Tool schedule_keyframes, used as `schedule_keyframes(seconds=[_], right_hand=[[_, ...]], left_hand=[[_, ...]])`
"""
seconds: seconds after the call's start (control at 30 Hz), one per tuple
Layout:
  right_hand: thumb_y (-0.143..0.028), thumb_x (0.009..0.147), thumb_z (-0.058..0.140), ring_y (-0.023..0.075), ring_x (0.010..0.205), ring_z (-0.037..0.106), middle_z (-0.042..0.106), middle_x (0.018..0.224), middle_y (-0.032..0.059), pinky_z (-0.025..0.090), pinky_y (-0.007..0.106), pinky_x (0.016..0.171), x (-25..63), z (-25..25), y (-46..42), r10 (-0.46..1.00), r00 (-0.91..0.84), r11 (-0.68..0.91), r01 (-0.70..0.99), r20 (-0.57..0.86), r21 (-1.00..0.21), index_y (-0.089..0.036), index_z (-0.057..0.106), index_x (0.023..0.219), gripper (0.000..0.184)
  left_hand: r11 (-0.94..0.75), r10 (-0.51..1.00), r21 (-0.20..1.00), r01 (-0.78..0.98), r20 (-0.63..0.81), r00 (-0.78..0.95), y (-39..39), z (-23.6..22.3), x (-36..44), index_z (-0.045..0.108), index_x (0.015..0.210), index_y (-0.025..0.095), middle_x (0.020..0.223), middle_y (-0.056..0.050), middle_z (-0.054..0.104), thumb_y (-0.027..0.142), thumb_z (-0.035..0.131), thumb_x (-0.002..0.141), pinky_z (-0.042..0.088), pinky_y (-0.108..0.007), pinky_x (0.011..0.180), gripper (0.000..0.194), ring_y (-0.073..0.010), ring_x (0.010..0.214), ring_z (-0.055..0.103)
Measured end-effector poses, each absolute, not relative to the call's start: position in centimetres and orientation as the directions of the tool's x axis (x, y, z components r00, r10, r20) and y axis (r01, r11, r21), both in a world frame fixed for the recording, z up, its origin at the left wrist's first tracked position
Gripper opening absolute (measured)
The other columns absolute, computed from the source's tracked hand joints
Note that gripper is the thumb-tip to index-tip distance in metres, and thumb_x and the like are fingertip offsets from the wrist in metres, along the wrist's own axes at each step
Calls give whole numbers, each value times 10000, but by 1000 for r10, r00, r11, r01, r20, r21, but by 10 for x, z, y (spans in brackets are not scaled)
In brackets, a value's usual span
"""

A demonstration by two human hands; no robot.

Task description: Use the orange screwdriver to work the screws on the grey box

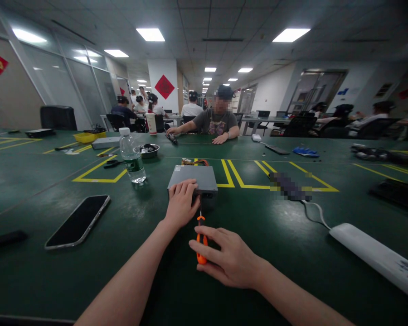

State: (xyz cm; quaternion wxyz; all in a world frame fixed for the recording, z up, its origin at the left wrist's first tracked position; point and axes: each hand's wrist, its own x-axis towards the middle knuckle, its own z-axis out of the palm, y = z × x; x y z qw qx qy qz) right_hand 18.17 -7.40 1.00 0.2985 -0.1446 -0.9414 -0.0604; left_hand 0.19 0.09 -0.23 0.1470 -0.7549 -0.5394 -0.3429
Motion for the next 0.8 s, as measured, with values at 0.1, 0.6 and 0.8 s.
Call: schedule_keyframes(seconds=[0.1, 0.6, 0.8], right_hand=[[-386, 928, 415, 239, 917, 623, 588, 1067, 186, 525, 334, 692, 181, 6, -72, 235, -739, 948, 317, 631, 18, -139, 502, 1035, 284], [-395, 917, 441, 238, 958, 608, 555, 1142, 190, 512, 337, 735, 183, 5, -72, 273, -755, 949, 314, 596, -36, -144, 469, 1079, 300], [-409, 894, 456, 245, 972, 606, 554, 1146, 193, 513, 355, 762, 185, 3, -72, 336, -731, 939, 311, 594, -148, -139, 423, 1092, 337]], left_hand=[[-374, 714, 149, 915, 676, 182, 1, -2, 2, 489, 1051, 224, 1236, -47, 551, 256, 501, 825, 294, -410, 933, 229, -232, 1126, 463], [-377, 712, 149, 914, 678, 183, 1, -2, 1, 494, 1048, 221, 1242, -49, 548, 256, 506, 821, 289, -409, 941, 230, -228, 1129, 465], [-380, 707, 152, 913, 684, 180, 1, -2, 2, 490, 1045, 221, 1232, -52, 554, 257, 505, 822, 288, -411, 940, 226, -229, 1123, 470]])
